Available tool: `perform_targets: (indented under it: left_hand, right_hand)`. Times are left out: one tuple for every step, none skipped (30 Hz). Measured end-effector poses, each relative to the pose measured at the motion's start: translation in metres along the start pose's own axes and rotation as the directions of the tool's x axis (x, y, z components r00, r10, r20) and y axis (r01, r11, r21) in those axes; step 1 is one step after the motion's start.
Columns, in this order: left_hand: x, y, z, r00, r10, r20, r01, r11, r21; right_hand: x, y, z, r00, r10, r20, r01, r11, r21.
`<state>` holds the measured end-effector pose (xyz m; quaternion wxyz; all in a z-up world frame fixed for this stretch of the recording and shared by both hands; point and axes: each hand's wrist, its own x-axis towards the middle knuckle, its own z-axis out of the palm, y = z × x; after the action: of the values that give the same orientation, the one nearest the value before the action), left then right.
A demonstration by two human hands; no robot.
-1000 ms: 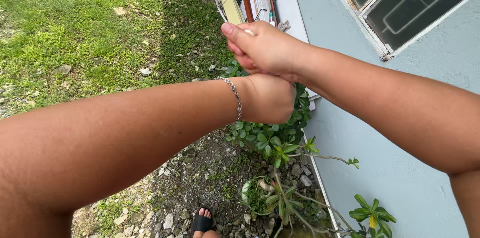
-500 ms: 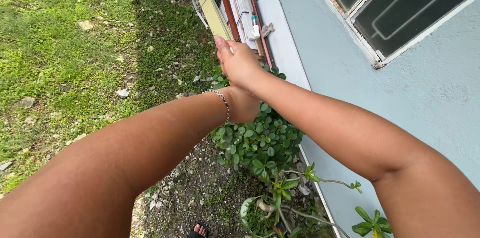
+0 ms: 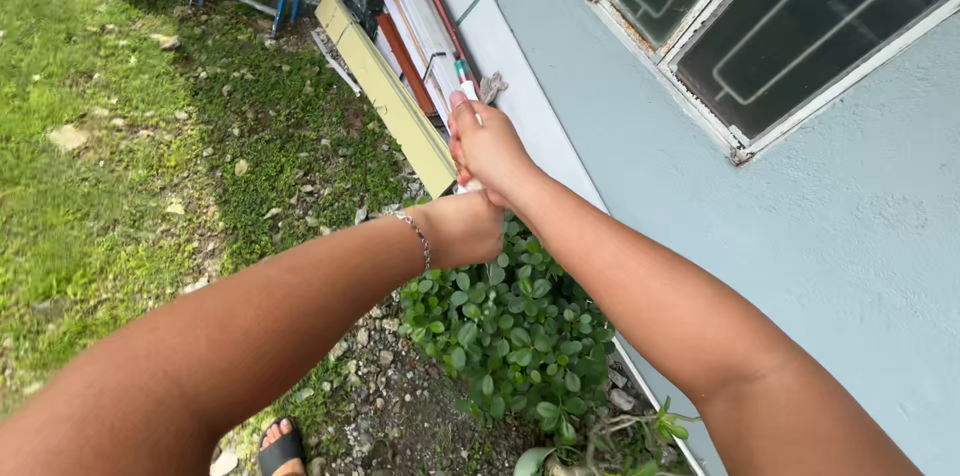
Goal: The person wets and wrings out a cloth with water from a hose, wipes down window panes and frames with the cloth, and then picks up a spray bottle.
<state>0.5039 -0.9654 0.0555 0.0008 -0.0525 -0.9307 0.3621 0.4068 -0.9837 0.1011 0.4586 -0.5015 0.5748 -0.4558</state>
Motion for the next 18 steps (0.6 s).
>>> perform_targets:
  left_hand:
    - [-0.02,-0.005,0.004,0.998,-0.009,-0.066,0.009,1.0,0.0]
    - [-0.041,-0.013,0.009,0.984,-0.024,-0.177,0.022,1.0,-0.014]
    - [-0.055,-0.032,0.014,0.913,-0.021,-0.408,0.004,0.999,-0.044]
    - [-0.078,-0.036,0.018,0.974,-0.043,-0.221,0.012,0.99,-0.137]
    - [-0.101,-0.037,0.021,0.998,-0.05,-0.026,0.043,0.974,-0.221]
    - [-0.114,-0.05,0.026,0.998,-0.036,-0.042,0.026,0.977,-0.213]
    - [-0.129,-0.061,0.033,0.976,-0.216,-0.039,0.191,0.923,-0.333]
    - [-0.139,-0.071,0.039,0.922,-0.388,-0.016,0.341,0.828,-0.445]
    - [-0.142,-0.081,0.044,0.925,-0.379,-0.025,0.329,0.831,-0.449]
    - [-0.146,-0.092,0.048,0.844,-0.53,0.087,0.467,0.643,-0.607]
    - [-0.151,-0.101,0.05,0.737,-0.633,0.237,0.575,0.401,-0.713]
    - [-0.151,-0.108,0.052,0.742,-0.627,0.237,0.569,0.402,-0.717]
    - [-0.142,-0.117,0.053,0.648,-0.719,0.251,0.515,0.171,-0.84]
    - [-0.135,-0.123,0.054,0.545,-0.784,0.297,0.406,-0.063,-0.912]
    - [-0.125,-0.131,0.057,0.554,-0.782,0.285,0.392,-0.057,-0.918]
    - [-0.113,-0.137,0.059,0.523,-0.852,-0.004,0.157,0.1,-0.983]
    - [-0.103,-0.145,0.063,0.421,-0.86,-0.287,-0.073,0.283,-0.956]
    - [-0.096,-0.152,0.066,0.419,-0.857,-0.301,-0.088,0.291,-0.953]
  right_hand:
    - [0.012,-0.001,-0.002,1.0,0.01,-0.008,-0.01,1.0,0.009]
    - [0.024,-0.006,-0.01,0.992,-0.004,-0.126,0.023,0.988,0.152]
    - [0.036,-0.014,-0.022,0.966,-0.015,-0.258,0.09,0.956,0.28]
    - [0.043,-0.016,-0.029,0.96,-0.016,-0.281,0.098,0.954,0.282]
    - [0.045,-0.017,-0.033,0.937,0.019,-0.348,0.105,0.937,0.334]
    - [0.046,-0.02,-0.038,0.91,0.057,-0.411,0.116,0.916,0.385]
    - [0.052,-0.023,-0.039,0.913,0.056,-0.405,0.115,0.915,0.386]
    - [0.058,-0.027,-0.044,0.89,0.092,-0.447,0.118,0.899,0.421]
    - [0.058,-0.03,-0.053,0.853,0.133,-0.505,0.129,0.883,0.451]
    - [0.058,-0.032,-0.061,0.845,0.136,-0.517,0.132,0.884,0.449]
    - [0.059,-0.032,-0.066,0.883,0.07,-0.465,0.183,0.86,0.476]
    - [0.062,-0.03,-0.066,0.91,-0.002,-0.414,0.231,0.832,0.505]
    - [0.065,-0.029,-0.063,0.905,0.001,-0.426,0.235,0.834,0.5]
    - [0.069,-0.029,-0.058,0.899,-0.015,-0.438,0.26,0.823,0.505]
    - [0.072,-0.033,-0.055,0.891,-0.037,-0.452,0.289,0.813,0.505]
    - [0.072,-0.037,-0.047,0.884,-0.041,-0.465,0.298,0.817,0.494]
    - [0.074,-0.041,-0.036,0.89,-0.004,-0.456,0.245,0.847,0.471]
    - [0.075,-0.048,-0.03,0.893,0.034,-0.448,0.191,0.874,0.446]
